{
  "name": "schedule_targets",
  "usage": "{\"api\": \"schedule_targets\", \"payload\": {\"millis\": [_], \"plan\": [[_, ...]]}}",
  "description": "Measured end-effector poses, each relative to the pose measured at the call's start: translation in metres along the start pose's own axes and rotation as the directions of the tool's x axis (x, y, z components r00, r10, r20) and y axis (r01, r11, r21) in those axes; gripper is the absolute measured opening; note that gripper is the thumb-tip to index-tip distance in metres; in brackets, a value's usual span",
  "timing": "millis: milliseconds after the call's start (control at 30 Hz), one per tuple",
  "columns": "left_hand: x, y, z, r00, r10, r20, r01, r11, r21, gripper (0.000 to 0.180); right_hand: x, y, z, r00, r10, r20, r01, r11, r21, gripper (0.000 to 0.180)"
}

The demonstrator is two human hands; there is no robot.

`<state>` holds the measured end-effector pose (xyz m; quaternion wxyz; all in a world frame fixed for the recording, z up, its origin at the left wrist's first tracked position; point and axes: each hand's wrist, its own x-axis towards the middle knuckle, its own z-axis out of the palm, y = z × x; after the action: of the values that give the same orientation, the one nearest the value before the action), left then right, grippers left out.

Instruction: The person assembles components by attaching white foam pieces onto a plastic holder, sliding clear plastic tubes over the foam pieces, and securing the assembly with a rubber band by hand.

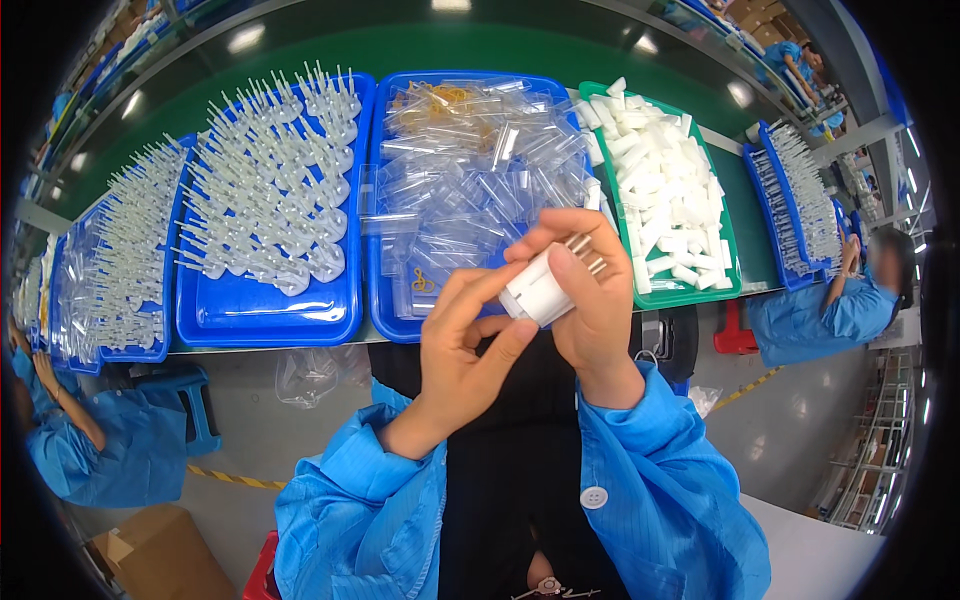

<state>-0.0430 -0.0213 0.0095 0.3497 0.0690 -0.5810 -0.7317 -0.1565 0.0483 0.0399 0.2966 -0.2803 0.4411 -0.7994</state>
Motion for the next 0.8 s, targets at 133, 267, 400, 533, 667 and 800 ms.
{"api": "schedule_targets", "payload": {"millis": [133,267,400,533,667,800], "plan": [[0.001,0.000,0.008,0.990,0.127,0.056,-0.136,0.968,0.211,0.059,0.004,0.002,0.009,0.992,0.077,-0.101,-0.054,0.977,0.205,0.014],[0.004,-0.013,0.008,0.959,0.266,0.094,-0.276,0.815,0.509,0.050,0.002,0.013,0.023,0.978,0.021,-0.208,0.005,0.992,0.127,0.013],[0.002,-0.014,0.008,0.953,0.302,0.013,-0.277,0.854,0.440,0.041,-0.006,0.017,0.033,0.973,-0.115,-0.201,0.092,0.988,-0.122,0.013],[-0.001,-0.012,0.003,0.929,0.370,0.016,-0.333,0.813,0.478,0.036,-0.014,0.023,0.037,0.969,-0.206,-0.137,0.173,0.960,-0.220,0.012],[-0.002,-0.003,-0.006,0.902,0.432,0.008,-0.369,0.761,0.534,0.036,-0.014,0.026,0.046,0.971,-0.233,-0.049,0.218,0.953,-0.210,0.014],[-0.005,0.006,-0.027,0.896,0.443,-0.021,-0.349,0.732,0.586,0.037,-0.004,0.025,0.059,0.983,-0.115,0.142,0.136,0.981,-0.142,0.026]]}}
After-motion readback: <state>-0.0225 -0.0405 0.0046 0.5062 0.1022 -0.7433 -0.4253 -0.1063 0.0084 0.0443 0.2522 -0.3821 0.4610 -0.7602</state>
